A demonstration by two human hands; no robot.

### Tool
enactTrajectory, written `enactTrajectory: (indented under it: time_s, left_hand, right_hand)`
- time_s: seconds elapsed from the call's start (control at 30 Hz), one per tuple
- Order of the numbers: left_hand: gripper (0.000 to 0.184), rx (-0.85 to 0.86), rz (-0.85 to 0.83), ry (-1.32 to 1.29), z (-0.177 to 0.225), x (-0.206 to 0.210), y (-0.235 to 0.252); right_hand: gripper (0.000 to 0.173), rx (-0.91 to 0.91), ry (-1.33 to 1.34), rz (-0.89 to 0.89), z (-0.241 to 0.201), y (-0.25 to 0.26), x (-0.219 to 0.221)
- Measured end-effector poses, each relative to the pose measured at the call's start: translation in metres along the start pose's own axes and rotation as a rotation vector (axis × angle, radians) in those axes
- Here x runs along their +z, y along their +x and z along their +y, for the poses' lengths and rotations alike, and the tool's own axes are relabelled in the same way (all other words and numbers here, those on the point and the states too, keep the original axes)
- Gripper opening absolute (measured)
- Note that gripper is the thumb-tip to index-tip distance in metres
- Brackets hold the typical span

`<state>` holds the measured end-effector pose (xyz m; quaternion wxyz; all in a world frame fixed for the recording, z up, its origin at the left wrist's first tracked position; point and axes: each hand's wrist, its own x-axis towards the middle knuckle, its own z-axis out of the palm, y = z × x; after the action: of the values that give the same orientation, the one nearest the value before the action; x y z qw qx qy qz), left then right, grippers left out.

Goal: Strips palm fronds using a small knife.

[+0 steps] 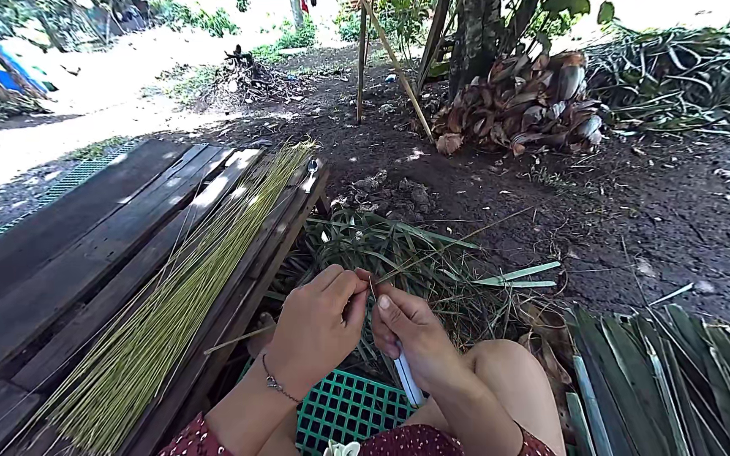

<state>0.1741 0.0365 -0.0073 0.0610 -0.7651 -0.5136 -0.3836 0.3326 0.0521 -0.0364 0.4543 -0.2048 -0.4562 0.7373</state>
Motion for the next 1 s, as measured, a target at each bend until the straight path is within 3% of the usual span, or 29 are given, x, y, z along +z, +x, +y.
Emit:
enactTrajectory:
  time_s: [0.27,0.5,0.57,0.7,0.77,0.83,1.0]
  left_hand:
    - [0.019,0.192,0.065,0.198,-0.005,-0.004,0.004]
    - [0.021,0.172,0.07,0.224,-0.008,-0.01,0.001]
    - [0.021,0.168,0.061,0.23,-0.008,-0.007,0.0]
    - [0.022,0.192,0.062,0.236,-0.006,-0.003,0.0]
    - [0.022,0.219,0.067,0.249,-0.005,-0.004,0.001]
    - [0.023,0.242,0.078,0.265,-0.005,-0.008,0.001]
    - [0.022,0.282,0.107,0.313,-0.01,-0.02,-0.002]
  right_hand:
    - [0.031,-0.16,-0.106,0.14,0.004,0.012,-0.001]
    - [0.038,-0.204,-0.012,0.417,-0.015,0.03,-0.044]
    - [0.039,-0.168,0.005,0.314,-0.015,0.025,-0.042]
    - [0.024,0.018,-0.055,-0.105,-0.006,0.01,-0.019]
    - [0.024,0.022,-0.018,-0.15,-0.005,0.01,-0.017]
    - [0.031,-0.043,-0.004,-0.052,-0.012,0.013,-0.029]
    - [0.043,-0.193,0.015,0.418,-0.049,0.03,-0.088]
